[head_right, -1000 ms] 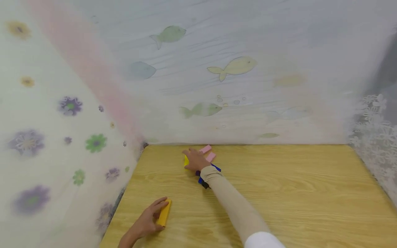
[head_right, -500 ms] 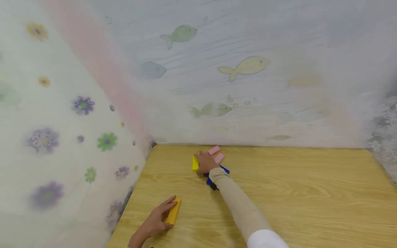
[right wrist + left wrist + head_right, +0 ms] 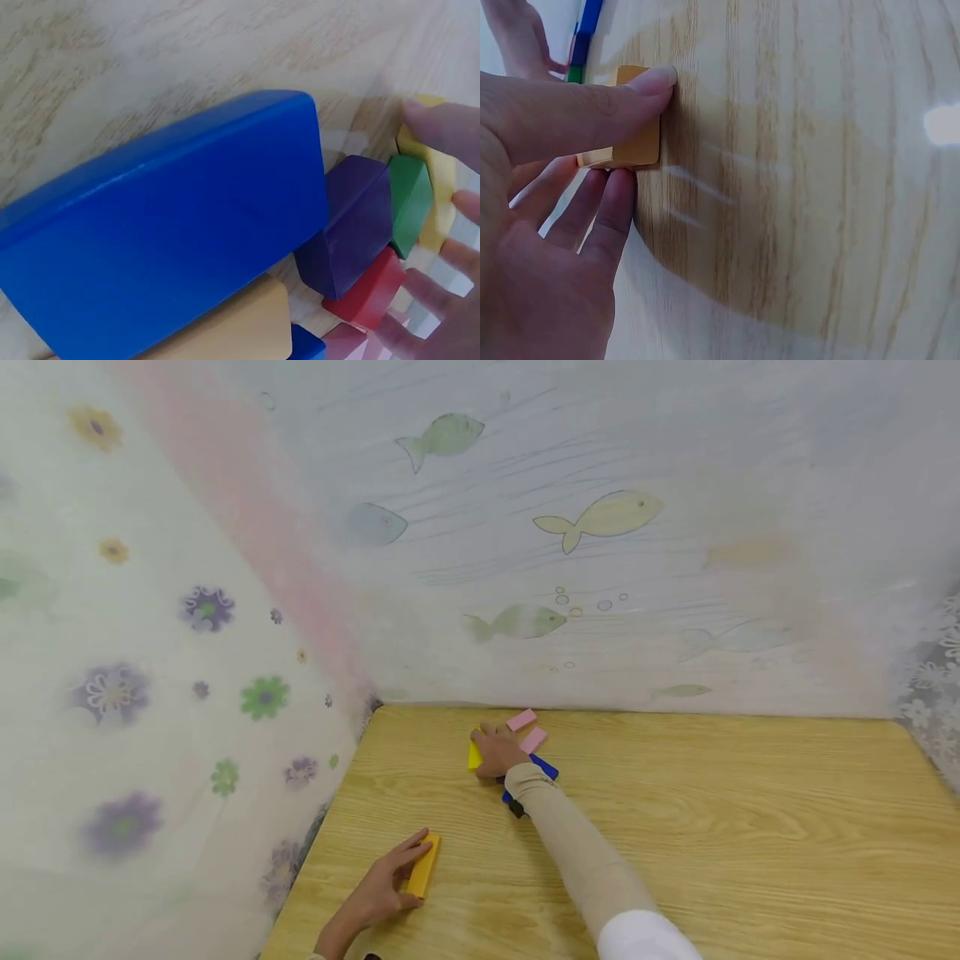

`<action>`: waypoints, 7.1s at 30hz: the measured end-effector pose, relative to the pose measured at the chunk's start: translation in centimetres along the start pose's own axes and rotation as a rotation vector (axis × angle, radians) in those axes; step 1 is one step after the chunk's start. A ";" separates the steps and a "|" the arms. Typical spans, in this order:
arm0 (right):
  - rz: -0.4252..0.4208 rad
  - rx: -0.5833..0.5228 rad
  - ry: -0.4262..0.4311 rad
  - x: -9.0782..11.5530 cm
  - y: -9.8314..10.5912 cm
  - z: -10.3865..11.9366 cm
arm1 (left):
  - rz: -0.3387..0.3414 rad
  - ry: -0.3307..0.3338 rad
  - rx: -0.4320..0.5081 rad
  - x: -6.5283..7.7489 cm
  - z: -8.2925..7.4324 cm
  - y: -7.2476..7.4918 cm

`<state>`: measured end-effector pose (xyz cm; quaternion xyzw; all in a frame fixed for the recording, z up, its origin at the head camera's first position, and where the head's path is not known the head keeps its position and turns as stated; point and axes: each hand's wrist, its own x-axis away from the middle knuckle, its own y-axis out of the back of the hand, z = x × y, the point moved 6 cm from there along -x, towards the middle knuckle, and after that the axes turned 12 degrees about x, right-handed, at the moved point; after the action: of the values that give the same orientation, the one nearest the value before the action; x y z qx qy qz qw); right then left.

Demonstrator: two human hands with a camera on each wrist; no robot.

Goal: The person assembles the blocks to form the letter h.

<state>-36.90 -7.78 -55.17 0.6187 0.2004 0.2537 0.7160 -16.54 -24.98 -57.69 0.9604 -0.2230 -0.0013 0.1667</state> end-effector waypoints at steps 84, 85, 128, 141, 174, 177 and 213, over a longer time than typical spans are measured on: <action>0.074 -0.410 0.048 4.4 -1.8 9.3 | -0.079 -0.005 -0.021 0.5 0.8 0.5; 0.074 -0.400 0.051 4.4 -2.0 9.5 | -0.079 -0.004 -0.023 0.5 0.9 0.5; 0.073 -0.244 0.089 5.4 -3.0 10.5 | -0.040 0.025 -0.084 0.5 0.5 0.3; 0.007 -0.166 0.171 5.9 -1.8 10.1 | -0.176 -0.081 -0.163 -0.8 -0.7 1.5; -0.106 -0.191 0.196 10.2 5.9 2.3 | -0.032 0.010 -0.333 -4.0 -1.4 1.1; -0.105 -0.158 0.199 10.4 5.7 1.7 | -0.035 0.010 -0.306 -3.9 -1.5 1.1; -0.012 -0.100 0.160 12.4 1.3 -1.7 | -0.046 0.021 -0.172 -3.7 -0.8 1.0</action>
<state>-28.27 1.30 -53.77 0.5590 0.2477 0.3075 0.7291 -20.24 -23.99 -56.87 0.9474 -0.1981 -0.0143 0.2511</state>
